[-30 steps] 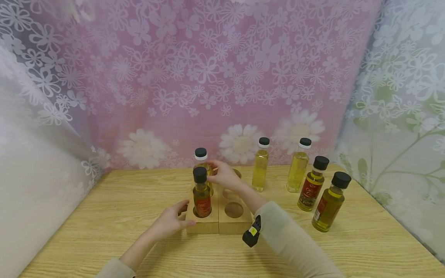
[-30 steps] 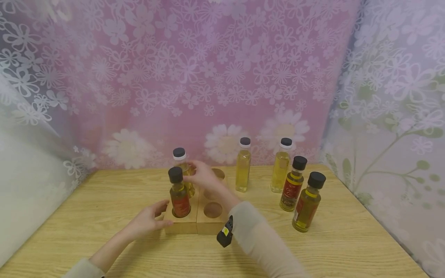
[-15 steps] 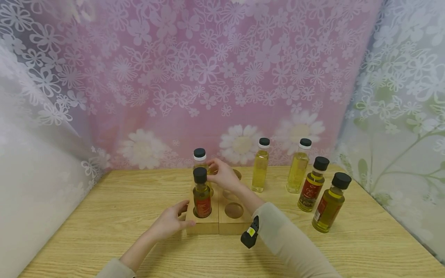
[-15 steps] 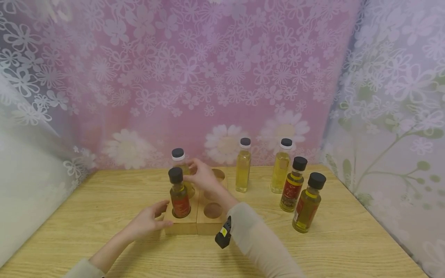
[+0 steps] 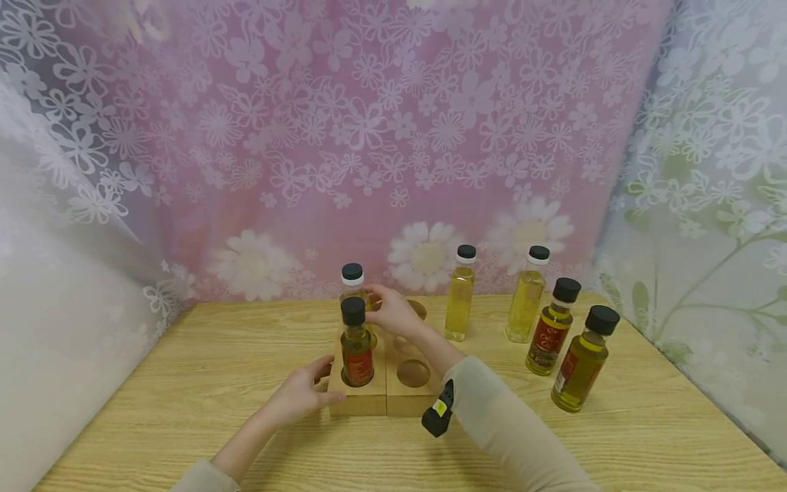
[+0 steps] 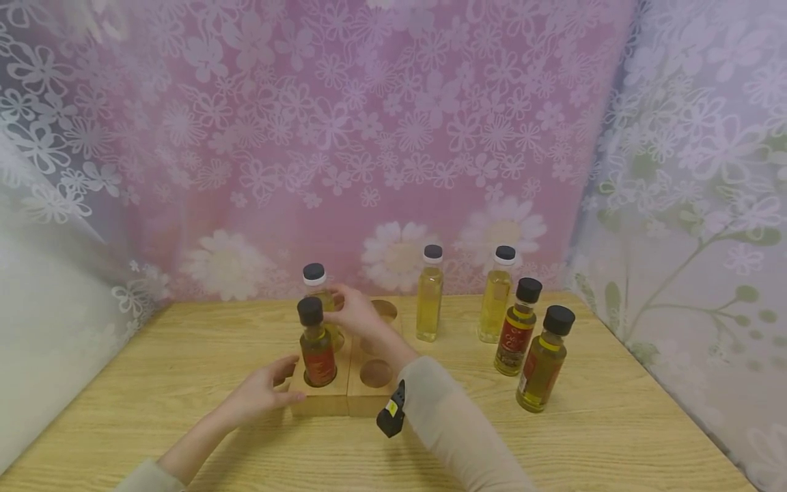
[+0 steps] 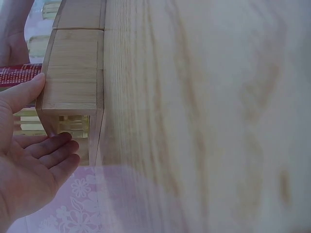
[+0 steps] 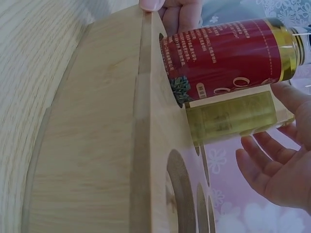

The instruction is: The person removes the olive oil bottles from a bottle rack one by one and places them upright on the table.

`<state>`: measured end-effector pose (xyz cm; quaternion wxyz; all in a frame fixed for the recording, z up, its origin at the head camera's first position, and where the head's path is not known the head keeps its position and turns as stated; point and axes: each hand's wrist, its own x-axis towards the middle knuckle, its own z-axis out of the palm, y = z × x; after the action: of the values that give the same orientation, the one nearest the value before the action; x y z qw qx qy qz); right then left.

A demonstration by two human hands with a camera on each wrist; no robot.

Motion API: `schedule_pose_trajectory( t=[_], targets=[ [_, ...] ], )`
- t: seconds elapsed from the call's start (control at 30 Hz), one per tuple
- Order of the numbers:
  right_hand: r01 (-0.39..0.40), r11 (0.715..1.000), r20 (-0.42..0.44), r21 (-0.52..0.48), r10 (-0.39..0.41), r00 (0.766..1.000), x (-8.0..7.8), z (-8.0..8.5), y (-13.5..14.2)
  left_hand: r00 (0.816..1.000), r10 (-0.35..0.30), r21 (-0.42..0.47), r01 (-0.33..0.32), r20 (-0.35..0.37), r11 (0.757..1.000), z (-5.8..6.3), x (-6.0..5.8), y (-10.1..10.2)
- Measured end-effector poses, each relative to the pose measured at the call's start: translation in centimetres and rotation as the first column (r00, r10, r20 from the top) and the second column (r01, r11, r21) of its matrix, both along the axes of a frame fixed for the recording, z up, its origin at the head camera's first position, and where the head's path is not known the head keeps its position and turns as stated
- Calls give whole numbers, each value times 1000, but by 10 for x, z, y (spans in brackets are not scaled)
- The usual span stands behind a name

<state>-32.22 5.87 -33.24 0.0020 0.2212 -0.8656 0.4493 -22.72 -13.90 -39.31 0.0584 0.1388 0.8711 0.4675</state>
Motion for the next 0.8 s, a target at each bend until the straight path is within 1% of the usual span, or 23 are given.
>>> schedule_pose_trajectory(
  t=[0.27,0.47,0.57,0.7,0.8],
  targets=[
    [23,1000,4,0,-23,1000,6,4,4,1000,-3,7,3,7,1000,-1,1,1],
    [49,998,24,-42,-48,999,2,10,13,1000,1,3,-1,5,1000,0,1,1],
    [45,997,13,-70,-44,999,1,16,18,1000,-2,1,2,11,1000,1,1,1],
    [47,995,1,-92,-48,999,2,28,27,1000,10,-10,-9,15,1000,1,2,1],
    [39,993,21,-115,-37,999,3,36,34,1000,18,-20,-18,11,1000,1,2,1]
  ],
)
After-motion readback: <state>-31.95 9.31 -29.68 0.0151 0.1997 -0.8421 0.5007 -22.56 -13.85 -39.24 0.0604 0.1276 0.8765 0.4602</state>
